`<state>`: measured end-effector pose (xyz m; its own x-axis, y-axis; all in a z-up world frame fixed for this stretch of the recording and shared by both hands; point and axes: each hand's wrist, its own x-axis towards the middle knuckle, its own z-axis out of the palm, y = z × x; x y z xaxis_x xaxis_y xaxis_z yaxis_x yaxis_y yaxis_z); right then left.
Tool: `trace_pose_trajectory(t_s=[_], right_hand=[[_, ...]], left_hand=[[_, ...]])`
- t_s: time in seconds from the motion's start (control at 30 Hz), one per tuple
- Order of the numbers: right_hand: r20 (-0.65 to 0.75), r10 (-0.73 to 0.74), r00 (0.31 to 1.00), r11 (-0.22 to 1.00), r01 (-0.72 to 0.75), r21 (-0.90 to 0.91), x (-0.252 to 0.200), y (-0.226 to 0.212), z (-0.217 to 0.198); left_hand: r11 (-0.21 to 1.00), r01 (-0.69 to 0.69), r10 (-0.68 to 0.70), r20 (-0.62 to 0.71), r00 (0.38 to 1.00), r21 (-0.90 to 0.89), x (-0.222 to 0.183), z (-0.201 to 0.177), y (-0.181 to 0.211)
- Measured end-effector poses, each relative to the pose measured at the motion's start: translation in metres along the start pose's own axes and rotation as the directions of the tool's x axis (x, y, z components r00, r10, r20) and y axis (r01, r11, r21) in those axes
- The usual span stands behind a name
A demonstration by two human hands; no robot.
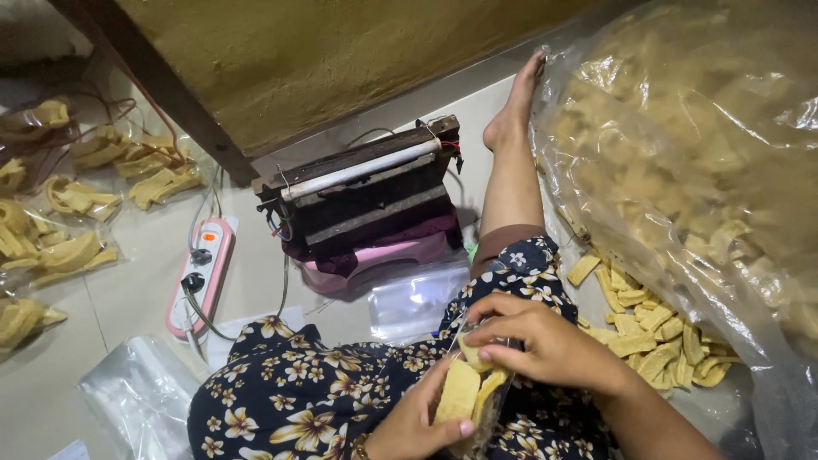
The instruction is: Manually packing small snack items into plastic bags from a large bulk supply on the floor.
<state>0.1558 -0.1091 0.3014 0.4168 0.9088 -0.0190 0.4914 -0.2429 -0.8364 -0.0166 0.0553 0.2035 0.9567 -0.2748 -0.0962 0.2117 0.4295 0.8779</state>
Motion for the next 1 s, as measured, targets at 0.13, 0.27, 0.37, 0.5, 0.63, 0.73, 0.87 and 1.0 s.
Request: trace_pose_trajectory(t_s=[0.13, 0.27, 0.37, 0.5, 0.63, 0.73, 0.87, 1.0], right_hand=[[0.020, 0.060, 0.998, 0.998, -0.060, 0.036, -0.005, 0.008, 0.013], [-0.094, 0.089, 0.992, 0.974, -0.106, -0.198, -0.013, 0.020, 0.023], [-0.141, 0.054, 0.988, 0.967, -0.087, -0.239, -0.009, 0.015, 0.030], [-0.092, 0.002, 0.996, 0.982, -0.019, -0.189, -0.002, 0.015, 0.036], [0.053, 0.034, 0.998, 0.987, -0.026, -0.157, -0.004, 0.015, 0.026], [-0.023, -0.079, 0.997, 0.985, 0.074, -0.159, 0.003, 0.001, 0.029], [-0.066, -0.069, 0.995, 0.998, 0.069, 0.004, 0.009, -0.007, 0.034], [-0.343, -0.036, 0.939, 0.857, 0.206, 0.473, 0.005, 0.011, 0.041]], left_hand=[[0.997, 0.007, 0.002, -0.119, 0.993, 0.074, -0.006, -0.001, -0.031], [0.997, -0.015, 0.034, -0.279, 0.960, 0.070, -0.012, -0.002, -0.055], [1.000, -0.004, 0.008, -0.288, 0.958, 0.016, -0.010, 0.000, -0.051], [0.989, 0.064, -0.093, -0.230, 0.969, -0.132, -0.007, 0.003, -0.028], [0.996, 0.009, -0.035, -0.280, 0.959, -0.094, -0.005, -0.001, -0.025], [0.987, -0.005, -0.039, -0.270, 0.962, -0.162, -0.001, -0.004, -0.019], [0.997, 0.069, -0.080, -0.418, 0.905, -0.041, 0.007, -0.005, -0.013], [0.996, -0.085, 0.069, -0.508, 0.858, -0.009, 0.002, 0.001, 0.010]])
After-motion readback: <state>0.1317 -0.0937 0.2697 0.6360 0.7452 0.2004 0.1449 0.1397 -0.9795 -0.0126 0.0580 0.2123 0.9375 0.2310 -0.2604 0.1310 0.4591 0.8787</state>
